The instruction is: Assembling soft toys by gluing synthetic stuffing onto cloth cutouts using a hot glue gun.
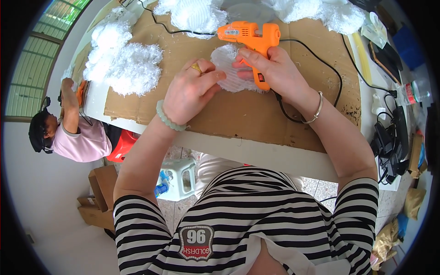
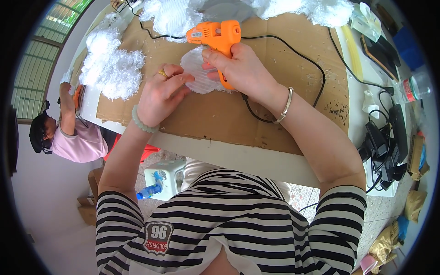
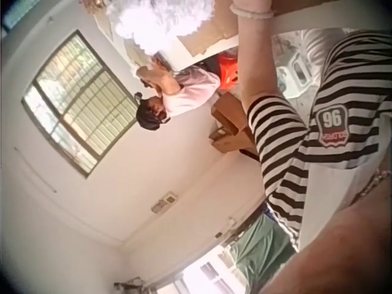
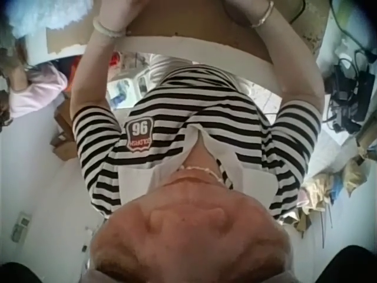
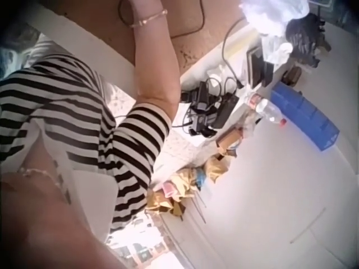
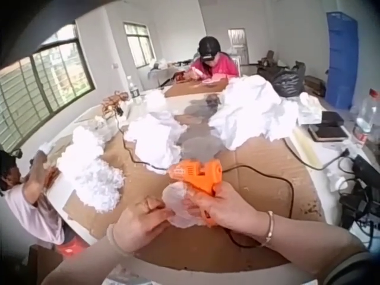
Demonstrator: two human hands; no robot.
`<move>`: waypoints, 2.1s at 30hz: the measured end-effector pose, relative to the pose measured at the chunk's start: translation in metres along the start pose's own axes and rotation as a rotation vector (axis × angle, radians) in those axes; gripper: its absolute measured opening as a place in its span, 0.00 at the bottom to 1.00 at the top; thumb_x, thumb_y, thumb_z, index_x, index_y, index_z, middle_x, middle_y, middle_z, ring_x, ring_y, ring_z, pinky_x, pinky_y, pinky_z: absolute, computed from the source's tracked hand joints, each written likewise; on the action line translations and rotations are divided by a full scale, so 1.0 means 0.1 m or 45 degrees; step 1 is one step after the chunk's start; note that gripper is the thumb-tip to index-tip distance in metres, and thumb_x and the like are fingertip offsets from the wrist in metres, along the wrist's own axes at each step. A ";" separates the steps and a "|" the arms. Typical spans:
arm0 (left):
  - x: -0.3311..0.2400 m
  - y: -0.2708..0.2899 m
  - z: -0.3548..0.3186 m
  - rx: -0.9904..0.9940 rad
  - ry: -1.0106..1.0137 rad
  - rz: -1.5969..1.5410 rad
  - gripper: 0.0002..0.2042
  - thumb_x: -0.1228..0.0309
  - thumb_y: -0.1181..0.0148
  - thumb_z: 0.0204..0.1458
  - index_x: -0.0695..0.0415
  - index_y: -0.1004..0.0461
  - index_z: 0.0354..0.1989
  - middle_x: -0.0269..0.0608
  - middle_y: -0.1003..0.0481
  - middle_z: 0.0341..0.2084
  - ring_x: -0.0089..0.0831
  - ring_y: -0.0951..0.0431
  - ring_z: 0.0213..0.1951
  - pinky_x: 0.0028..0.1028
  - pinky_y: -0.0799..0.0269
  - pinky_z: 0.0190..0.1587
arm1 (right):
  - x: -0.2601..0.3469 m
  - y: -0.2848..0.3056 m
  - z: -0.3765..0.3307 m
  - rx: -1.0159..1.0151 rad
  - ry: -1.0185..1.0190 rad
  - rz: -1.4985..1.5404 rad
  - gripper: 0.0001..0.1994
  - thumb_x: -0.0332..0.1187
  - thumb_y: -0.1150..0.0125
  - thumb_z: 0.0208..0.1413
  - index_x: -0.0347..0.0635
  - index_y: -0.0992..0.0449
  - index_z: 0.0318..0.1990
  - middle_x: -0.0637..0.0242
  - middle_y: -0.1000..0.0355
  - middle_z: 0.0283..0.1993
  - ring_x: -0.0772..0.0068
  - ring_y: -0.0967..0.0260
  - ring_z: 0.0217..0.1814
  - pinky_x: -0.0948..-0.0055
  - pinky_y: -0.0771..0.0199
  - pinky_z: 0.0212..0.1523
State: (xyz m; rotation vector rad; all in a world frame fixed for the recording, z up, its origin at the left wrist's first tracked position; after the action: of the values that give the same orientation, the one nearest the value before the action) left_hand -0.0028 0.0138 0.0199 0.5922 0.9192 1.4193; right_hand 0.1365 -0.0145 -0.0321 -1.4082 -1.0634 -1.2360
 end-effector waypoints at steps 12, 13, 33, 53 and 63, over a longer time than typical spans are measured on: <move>-0.38 0.06 -0.04 -0.167 -0.602 0.466 0.10 0.75 0.39 0.30 0.59 0.26 0.27 0.36 0.29 0.25 0.31 0.30 0.31 0.31 0.32 0.34 | 0.12 0.01 -0.06 -0.027 0.004 0.074 0.18 0.40 0.46 0.59 0.31 0.31 0.48 0.64 0.29 0.44 0.71 0.28 0.48 0.72 0.23 0.44; -0.39 0.07 -0.05 -0.166 -0.601 0.460 0.10 0.75 0.39 0.30 0.59 0.26 0.27 0.36 0.29 0.25 0.31 0.30 0.31 0.31 0.32 0.34 | 0.10 0.00 -0.05 0.003 0.009 0.057 0.18 0.40 0.45 0.59 0.31 0.31 0.48 0.64 0.29 0.44 0.71 0.29 0.48 0.72 0.24 0.44; -0.44 -0.04 -0.22 0.060 -0.317 0.358 0.09 0.74 0.43 0.33 0.59 0.30 0.27 0.37 0.30 0.23 0.31 0.29 0.30 0.28 0.31 0.37 | 0.70 0.27 -0.65 0.104 0.089 -0.484 0.17 0.36 0.50 0.60 0.38 0.34 0.53 0.64 0.31 0.47 0.69 0.29 0.46 0.73 0.24 0.41; -0.41 -0.14 -0.26 0.176 -0.264 0.184 0.11 0.76 0.43 0.36 0.65 0.27 0.32 0.46 0.26 0.34 0.39 0.25 0.38 0.38 0.27 0.44 | 0.34 0.39 -0.88 0.275 -0.080 -0.971 0.16 0.30 0.39 0.53 0.37 0.32 0.49 0.74 0.31 0.35 0.88 0.40 0.28 0.86 0.38 0.28; -0.38 -0.09 -0.23 0.059 -0.248 0.197 0.10 0.75 0.43 0.32 0.63 0.29 0.28 0.40 0.29 0.24 0.33 0.28 0.29 0.32 0.28 0.42 | 0.29 0.35 -0.85 0.224 -0.232 -0.989 0.14 0.28 0.40 0.54 0.37 0.32 0.48 0.72 0.34 0.34 0.82 0.41 0.31 0.81 0.37 0.32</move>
State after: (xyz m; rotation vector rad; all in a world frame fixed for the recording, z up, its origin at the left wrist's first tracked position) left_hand -0.0129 -0.0281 0.0066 0.8364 0.7658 1.4513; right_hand 0.1596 -0.1041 -0.0033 -1.0008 -1.9052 -1.5058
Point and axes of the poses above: each hand's wrist, its own z-axis towards the middle knuckle, its own y-axis out of the back of the hand, x = y × z, the point moved 8 cm from there along z, towards the middle knuckle
